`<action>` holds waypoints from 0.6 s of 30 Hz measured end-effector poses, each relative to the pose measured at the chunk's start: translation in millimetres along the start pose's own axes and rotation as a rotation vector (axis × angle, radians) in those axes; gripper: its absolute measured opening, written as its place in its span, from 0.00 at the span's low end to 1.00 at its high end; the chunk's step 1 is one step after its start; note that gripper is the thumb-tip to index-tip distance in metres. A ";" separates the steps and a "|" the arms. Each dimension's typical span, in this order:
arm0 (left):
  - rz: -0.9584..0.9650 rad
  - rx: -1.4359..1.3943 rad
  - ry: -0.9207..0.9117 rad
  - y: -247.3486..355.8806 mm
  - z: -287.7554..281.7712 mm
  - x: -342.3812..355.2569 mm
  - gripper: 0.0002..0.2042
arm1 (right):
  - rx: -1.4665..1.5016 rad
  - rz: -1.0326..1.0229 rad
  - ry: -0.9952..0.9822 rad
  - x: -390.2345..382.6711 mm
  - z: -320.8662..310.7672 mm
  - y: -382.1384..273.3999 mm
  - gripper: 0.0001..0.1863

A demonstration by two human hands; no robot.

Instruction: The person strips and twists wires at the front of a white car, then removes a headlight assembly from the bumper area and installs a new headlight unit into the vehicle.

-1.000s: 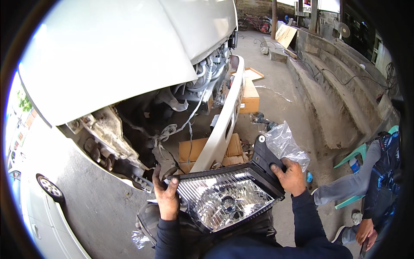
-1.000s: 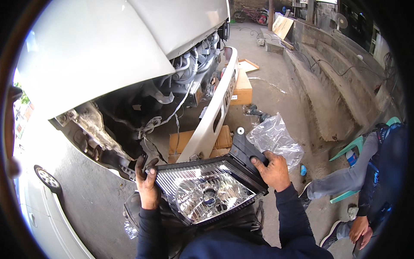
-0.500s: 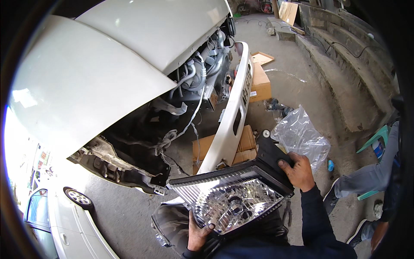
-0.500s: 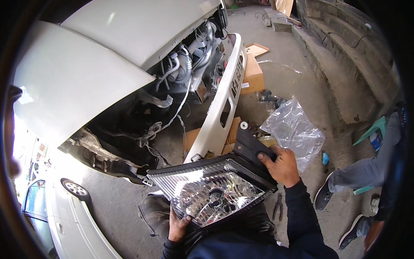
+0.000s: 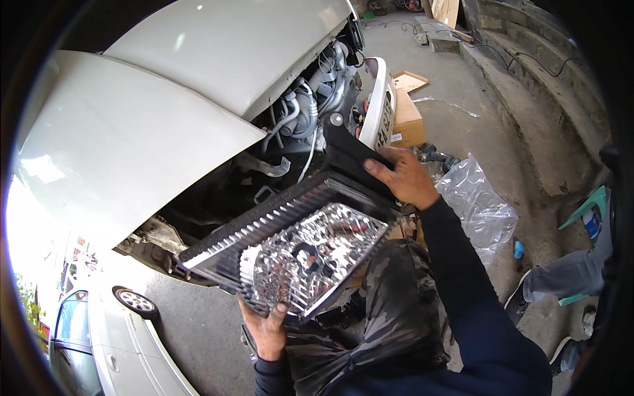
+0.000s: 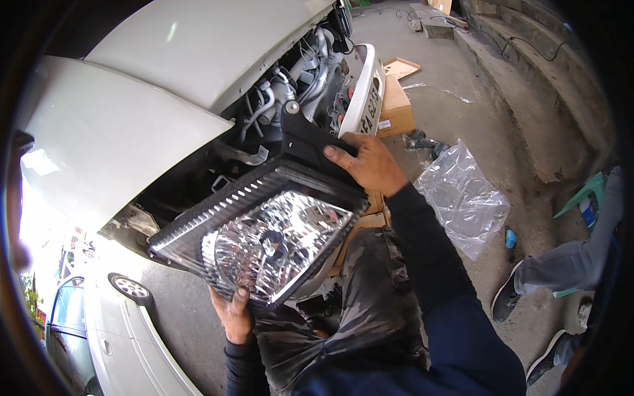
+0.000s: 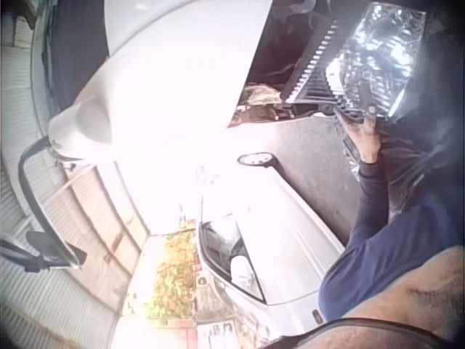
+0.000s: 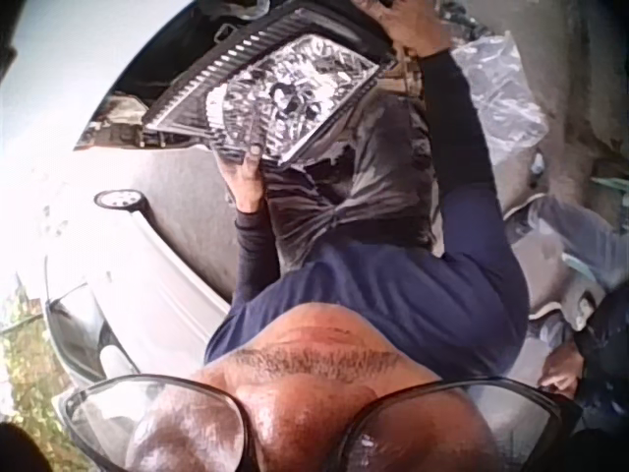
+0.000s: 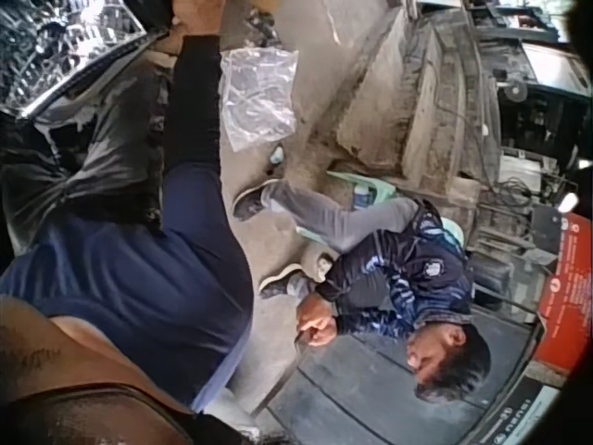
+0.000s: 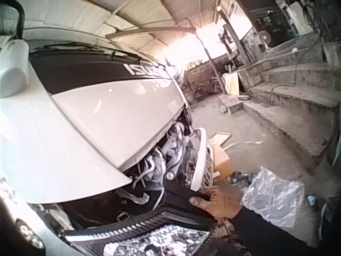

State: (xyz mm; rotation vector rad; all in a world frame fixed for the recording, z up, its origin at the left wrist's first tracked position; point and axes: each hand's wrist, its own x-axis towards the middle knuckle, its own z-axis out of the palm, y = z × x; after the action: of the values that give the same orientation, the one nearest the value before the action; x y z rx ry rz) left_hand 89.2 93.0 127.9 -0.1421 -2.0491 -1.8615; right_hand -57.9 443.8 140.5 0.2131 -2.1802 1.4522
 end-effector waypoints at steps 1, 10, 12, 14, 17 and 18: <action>0.045 0.025 0.021 0.1 1.7 7.0 0.54 | 0.021 0.010 -0.041 12.6 6.8 4.6 0.34; 0.097 0.178 0.173 -22.1 14.0 52.9 0.49 | 0.227 0.069 -0.202 96.0 66.0 44.9 0.38; 0.110 0.159 0.165 -26.2 15.9 59.0 0.49 | 0.270 0.106 -0.177 107.8 82.5 48.1 0.36; 0.117 0.179 0.182 -29.2 17.0 63.9 0.49 | 0.377 0.073 -0.191 115.2 95.3 50.3 0.33; 0.133 0.235 0.223 -33.4 16.9 70.6 0.49 | 0.368 0.067 -0.142 123.9 111.8 51.5 0.35; 0.136 0.242 0.242 -35.2 16.3 72.6 0.49 | 0.356 0.075 -0.133 125.4 115.9 52.6 0.35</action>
State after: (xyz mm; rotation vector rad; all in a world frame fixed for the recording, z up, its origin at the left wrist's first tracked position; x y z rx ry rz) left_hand 7.5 92.3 118.1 0.0073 -2.0206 -1.4595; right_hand -224.0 379.9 124.4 0.3633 -2.0328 1.9140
